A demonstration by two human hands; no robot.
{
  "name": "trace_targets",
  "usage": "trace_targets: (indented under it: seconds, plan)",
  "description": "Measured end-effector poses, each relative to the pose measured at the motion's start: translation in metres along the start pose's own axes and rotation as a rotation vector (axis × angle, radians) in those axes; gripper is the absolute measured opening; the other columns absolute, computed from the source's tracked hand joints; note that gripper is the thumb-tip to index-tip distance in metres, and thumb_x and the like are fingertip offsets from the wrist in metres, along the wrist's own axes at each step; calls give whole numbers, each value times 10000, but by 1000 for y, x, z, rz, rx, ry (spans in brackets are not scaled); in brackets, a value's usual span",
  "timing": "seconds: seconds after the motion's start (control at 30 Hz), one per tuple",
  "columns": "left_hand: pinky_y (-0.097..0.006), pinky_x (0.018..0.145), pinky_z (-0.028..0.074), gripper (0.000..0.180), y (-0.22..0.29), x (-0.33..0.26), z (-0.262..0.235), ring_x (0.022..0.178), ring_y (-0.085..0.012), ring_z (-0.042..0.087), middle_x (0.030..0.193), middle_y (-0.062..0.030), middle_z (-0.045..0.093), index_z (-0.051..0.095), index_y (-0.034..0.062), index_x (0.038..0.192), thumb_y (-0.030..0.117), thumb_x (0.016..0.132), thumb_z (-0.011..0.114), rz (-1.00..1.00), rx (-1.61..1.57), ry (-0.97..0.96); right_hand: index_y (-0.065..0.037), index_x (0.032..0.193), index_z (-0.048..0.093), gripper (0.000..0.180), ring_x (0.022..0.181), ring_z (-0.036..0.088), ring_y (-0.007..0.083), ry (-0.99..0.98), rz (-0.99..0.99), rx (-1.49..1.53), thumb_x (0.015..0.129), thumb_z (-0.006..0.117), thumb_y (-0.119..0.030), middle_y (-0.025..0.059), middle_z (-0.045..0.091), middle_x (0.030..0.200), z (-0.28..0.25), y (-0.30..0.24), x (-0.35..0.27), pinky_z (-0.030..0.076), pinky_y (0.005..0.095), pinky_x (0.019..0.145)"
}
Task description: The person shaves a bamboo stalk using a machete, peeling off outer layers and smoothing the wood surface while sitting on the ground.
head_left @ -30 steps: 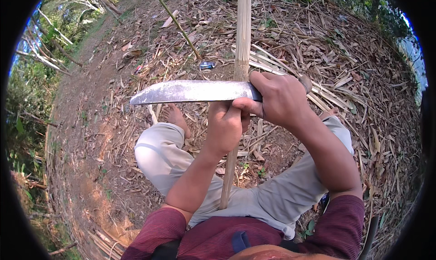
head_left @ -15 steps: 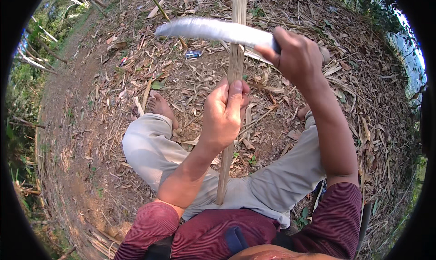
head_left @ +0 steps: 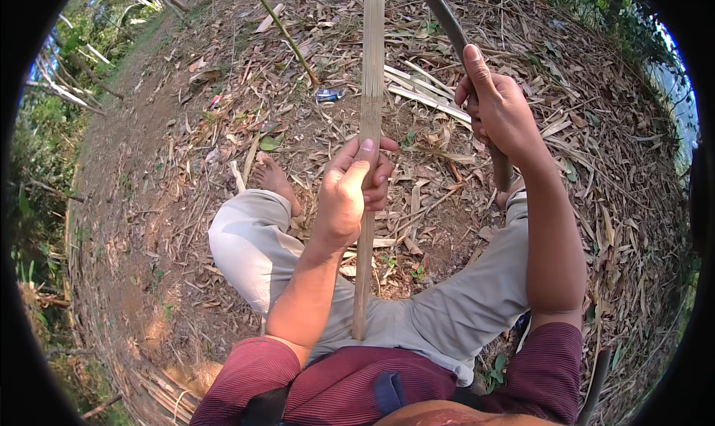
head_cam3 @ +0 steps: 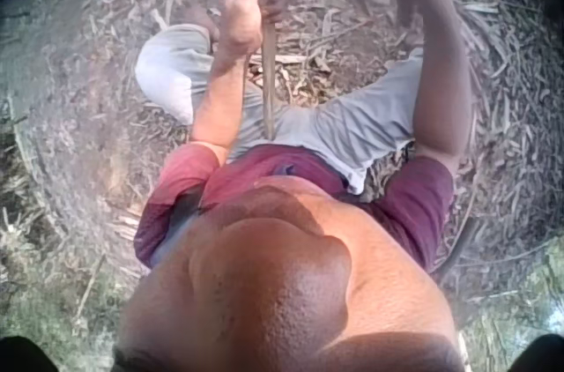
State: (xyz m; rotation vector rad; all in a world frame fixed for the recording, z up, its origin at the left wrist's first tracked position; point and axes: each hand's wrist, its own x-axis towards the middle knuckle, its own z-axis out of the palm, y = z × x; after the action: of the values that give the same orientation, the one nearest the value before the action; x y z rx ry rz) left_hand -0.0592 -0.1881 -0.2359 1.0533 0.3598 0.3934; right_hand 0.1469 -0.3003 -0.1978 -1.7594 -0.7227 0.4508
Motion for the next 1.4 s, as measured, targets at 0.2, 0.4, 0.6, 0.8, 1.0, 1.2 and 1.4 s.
trace_targets:
  seconds: [0.2,0.4,0.6,0.8,1.0,1.2,1.4]
  plan:
    - [-165,430,260,340,7,8,11,484,-8,304,725,18,455,539,-9,1186,296,1062,453,1,113,-21,-40,849,651,498,431,386,38,-116,19,171,939,620,-528,-74,419,534,25,-14,-14,313,241,409]
    - [-177,429,338,328,6,16,13,482,-30,407,769,-40,595,554,-13,1194,273,1059,466,-70,186,-169,-13,825,586,289,440,403,54,-102,47,510,944,686,-256,-34,457,554,35,-14,-9,345,251,406]
    - [-192,414,359,352,-1,5,6,461,-49,419,749,-52,601,570,-19,1161,284,1073,417,-68,288,-143,-74,804,533,291,465,352,29,-19,36,575,926,718,-262,-81,399,594,28,-10,-3,320,227,418]
    - [-208,437,332,351,-13,-5,6,499,-41,439,680,4,553,613,34,1010,334,1066,440,-17,456,-46,-23,934,606,255,464,356,28,49,-77,586,922,723,-249,-77,409,591,23,-12,1,327,225,422]
    - [-199,465,356,342,-31,35,11,501,-42,473,624,22,524,611,20,984,322,1058,467,472,767,93,19,1028,629,296,468,399,30,22,-156,526,901,747,-222,-57,465,598,33,-15,1,338,226,420]
    - [-309,771,479,282,-25,19,9,974,-175,596,1087,-113,615,615,10,1125,261,1003,571,907,1107,328,-6,922,670,258,532,411,42,3,-163,304,842,800,-214,-62,484,595,45,-6,6,345,258,495]
    - [-418,953,444,483,68,-63,76,1064,-297,572,1122,-185,594,695,-17,976,434,995,521,454,300,-571,-10,904,666,250,535,393,33,20,-163,283,832,809,-203,-72,471,588,42,-2,5,330,249,497]
